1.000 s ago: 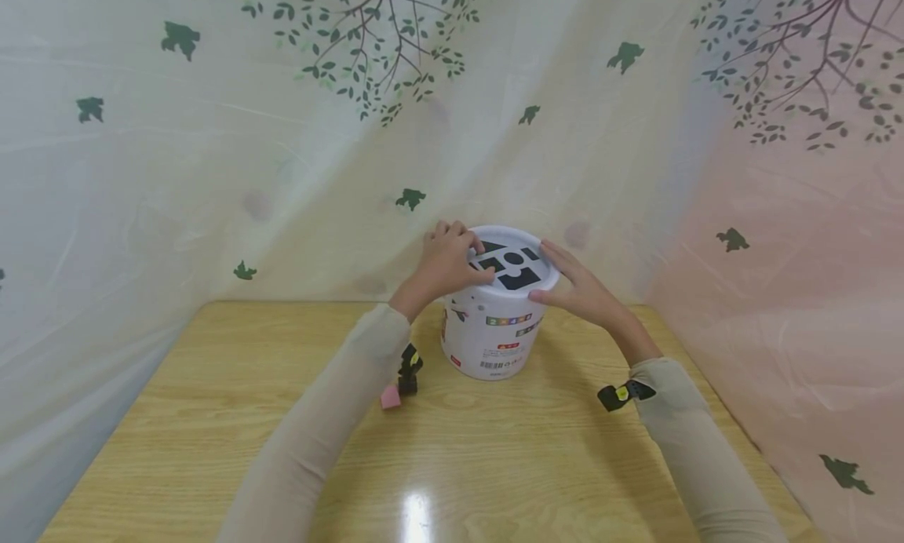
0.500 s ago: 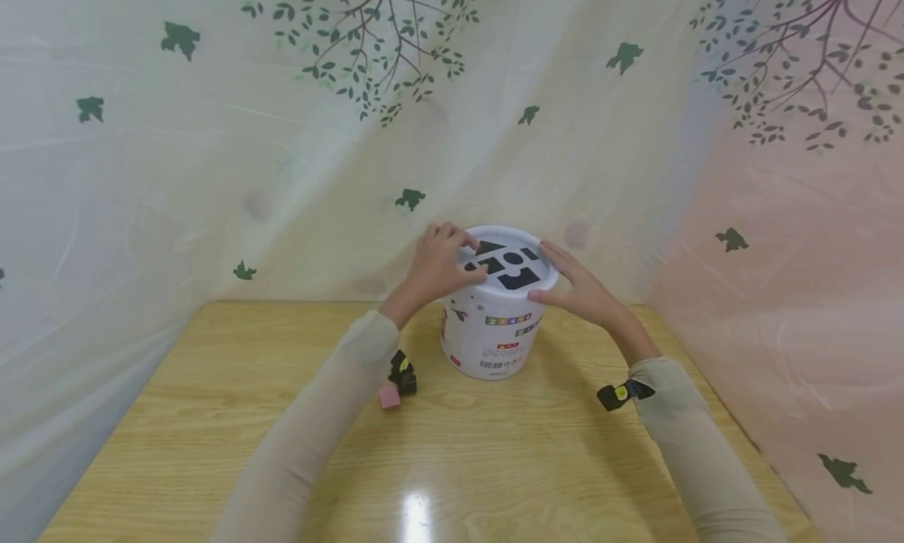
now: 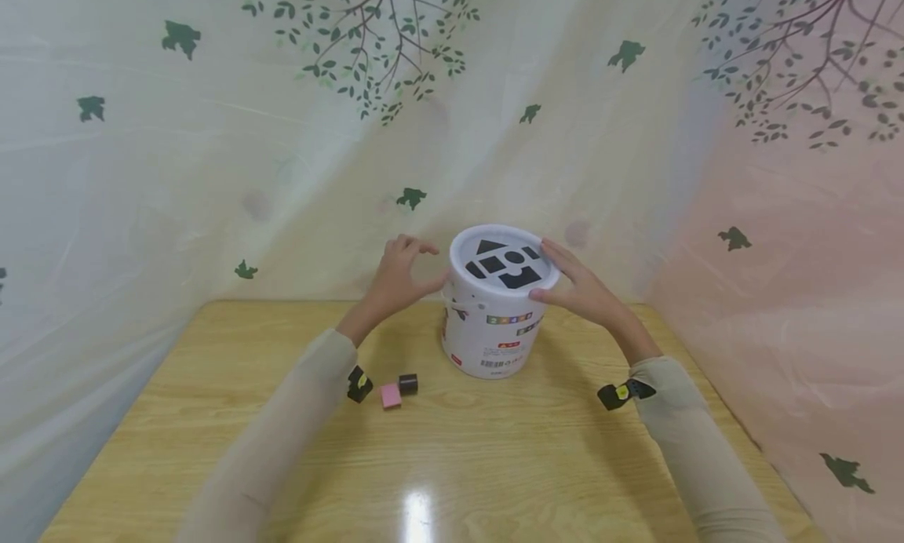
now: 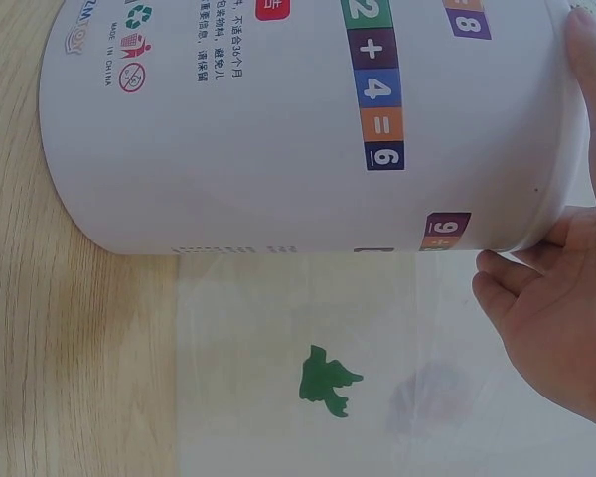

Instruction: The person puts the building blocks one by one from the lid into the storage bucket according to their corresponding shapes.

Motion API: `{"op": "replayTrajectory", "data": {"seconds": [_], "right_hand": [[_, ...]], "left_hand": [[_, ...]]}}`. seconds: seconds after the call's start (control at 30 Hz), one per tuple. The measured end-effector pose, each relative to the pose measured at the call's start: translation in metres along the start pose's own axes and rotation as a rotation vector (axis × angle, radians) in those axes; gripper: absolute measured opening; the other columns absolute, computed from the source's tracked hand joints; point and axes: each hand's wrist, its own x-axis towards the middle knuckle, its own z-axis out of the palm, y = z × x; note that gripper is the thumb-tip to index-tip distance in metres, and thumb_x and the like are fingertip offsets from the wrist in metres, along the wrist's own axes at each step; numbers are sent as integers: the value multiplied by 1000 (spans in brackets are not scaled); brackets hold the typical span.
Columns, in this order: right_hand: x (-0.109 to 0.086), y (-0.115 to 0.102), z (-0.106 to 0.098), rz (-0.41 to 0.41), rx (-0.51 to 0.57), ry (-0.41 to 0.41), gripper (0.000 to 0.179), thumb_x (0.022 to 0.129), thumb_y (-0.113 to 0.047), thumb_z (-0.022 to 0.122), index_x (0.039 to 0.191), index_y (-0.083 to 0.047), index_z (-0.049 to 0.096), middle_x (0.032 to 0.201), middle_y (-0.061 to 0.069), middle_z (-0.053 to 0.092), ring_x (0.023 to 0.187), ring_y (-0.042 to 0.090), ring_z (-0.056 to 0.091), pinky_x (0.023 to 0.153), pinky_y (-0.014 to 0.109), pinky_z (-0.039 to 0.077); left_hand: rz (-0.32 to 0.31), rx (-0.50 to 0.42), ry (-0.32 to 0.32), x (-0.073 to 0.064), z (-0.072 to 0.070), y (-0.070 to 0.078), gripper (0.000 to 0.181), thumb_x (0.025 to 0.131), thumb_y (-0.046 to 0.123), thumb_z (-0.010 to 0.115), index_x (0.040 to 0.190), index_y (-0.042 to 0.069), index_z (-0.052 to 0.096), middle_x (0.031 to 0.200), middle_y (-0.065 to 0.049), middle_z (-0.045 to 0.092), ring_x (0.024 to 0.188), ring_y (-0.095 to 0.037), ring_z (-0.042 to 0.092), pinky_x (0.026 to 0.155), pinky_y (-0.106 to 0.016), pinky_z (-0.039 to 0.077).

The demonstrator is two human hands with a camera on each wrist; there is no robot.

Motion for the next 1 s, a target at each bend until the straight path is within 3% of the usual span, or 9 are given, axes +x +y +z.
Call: {"op": "replayTrajectory", "data": {"seconds": [0.17,0.5,0.8,1.0], "right_hand": [[-1,-1,0,-2,-6,2,101,87,-47,77,164,-23,17,173,5,9,159,34,7,122,68,10],[-1,-2,1,4,-1,6,99,87,-46,77,164,-24,18,173,6,9,160,33,7,122,68,10],[0,-1,1,7,-4,3,99,88,-47,76,164,-24,17,173,3,8,160,33,7,122,68,10],[-1,-4,-2,15,-6,-8,99,88,-47,75,164,-23,17,173,4,8,159,35,6,122,69,9]], "left_hand": [[-4,24,-85,-17,-2,-22,48,86,34,78,123,7,66,126,-13,57,120,-31,46,100,-51,46],[117,88,-268,-56,7,-54,41,76,33,81,109,12,70,113,-14,66,110,-32,54,101,-55,42],[81,253,-508,-78,20,-65,46,69,46,82,104,20,69,121,-1,61,113,-27,46,99,-54,42],[89,303,-602,-87,26,-64,43,66,45,84,98,21,66,128,-7,62,112,-29,46,106,-67,37]]}}
